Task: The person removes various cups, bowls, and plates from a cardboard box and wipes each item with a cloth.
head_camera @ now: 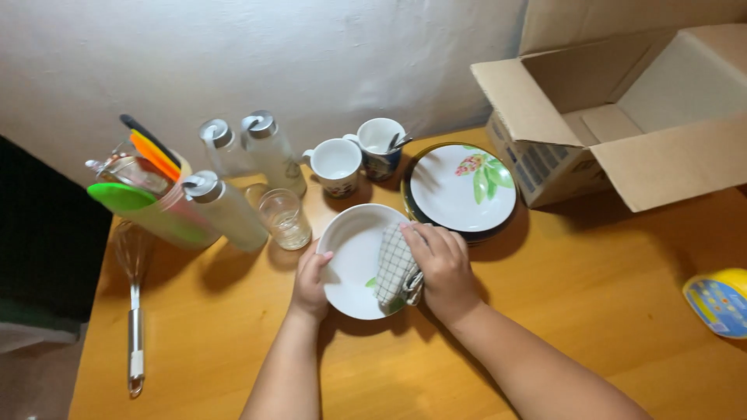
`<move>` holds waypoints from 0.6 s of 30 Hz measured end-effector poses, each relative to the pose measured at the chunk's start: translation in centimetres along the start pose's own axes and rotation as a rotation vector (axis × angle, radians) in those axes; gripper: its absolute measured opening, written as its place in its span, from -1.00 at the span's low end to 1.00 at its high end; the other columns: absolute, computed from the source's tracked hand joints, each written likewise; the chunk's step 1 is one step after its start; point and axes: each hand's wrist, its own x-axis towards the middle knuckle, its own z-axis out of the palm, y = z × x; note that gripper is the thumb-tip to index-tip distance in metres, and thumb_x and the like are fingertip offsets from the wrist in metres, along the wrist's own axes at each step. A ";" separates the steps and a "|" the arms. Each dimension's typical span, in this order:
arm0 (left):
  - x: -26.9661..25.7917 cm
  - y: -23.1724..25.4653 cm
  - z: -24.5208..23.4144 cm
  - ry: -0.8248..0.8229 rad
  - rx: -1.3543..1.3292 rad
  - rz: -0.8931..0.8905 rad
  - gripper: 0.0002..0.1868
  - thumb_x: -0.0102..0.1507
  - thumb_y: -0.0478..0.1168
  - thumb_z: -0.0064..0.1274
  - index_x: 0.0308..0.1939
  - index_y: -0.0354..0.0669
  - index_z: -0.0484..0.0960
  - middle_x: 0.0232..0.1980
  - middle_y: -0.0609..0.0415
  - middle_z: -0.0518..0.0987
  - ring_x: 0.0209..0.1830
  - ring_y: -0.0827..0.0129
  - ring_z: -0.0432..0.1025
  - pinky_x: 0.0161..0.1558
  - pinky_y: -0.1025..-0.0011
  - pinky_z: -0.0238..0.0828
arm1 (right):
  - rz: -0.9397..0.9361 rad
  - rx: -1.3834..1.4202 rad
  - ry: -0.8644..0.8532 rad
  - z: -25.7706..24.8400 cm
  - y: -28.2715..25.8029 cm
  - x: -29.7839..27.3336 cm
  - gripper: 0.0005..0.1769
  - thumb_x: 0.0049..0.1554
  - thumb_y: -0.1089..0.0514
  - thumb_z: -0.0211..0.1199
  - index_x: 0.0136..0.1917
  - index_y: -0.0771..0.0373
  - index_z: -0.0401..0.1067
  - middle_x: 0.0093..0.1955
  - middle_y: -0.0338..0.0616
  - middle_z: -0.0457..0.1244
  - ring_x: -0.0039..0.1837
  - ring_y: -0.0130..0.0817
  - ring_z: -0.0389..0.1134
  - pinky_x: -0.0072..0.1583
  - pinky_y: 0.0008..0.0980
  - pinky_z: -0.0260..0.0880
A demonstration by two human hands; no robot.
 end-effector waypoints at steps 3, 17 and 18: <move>0.0 0.3 0.5 0.022 -0.027 -0.015 -0.43 0.20 -0.25 -0.32 0.24 -0.47 0.46 0.12 -0.30 0.56 0.08 0.05 0.41 0.11 0.21 0.30 | -0.017 0.093 -0.116 0.0 -0.7 -0.5 -0.45 0.07 0.32 0.18 0.36 0.30 0.38 0.29 0.01 0.30 0.30 -0.05 0.32 0.38 -0.05 0.24; 0.0 0.0 -0.7 -0.014 -0.004 0.065 -0.52 0.22 -0.22 -0.28 0.10 -0.44 0.55 0.06 -0.19 0.59 0.05 0.17 0.39 0.15 0.33 0.26 | -0.012 0.680 -0.612 -0.2 -4.4 -2.2 -0.19 -0.17 0.34 0.32 0.38 0.00 0.41 0.53 -0.13 0.19 0.38 -0.09 0.34 0.28 -0.24 0.36; -0.1 0.0 -0.7 -0.027 -0.011 0.056 -0.52 0.22 -0.22 -0.28 0.10 -0.44 0.55 0.06 -0.19 0.59 0.05 0.17 0.39 0.15 0.33 0.26 | 0.003 0.669 -0.611 0.2 -4.1 -2.4 -0.19 -0.17 0.34 0.32 0.38 0.00 0.41 0.53 -0.13 0.19 0.38 -0.09 0.34 0.28 -0.24 0.36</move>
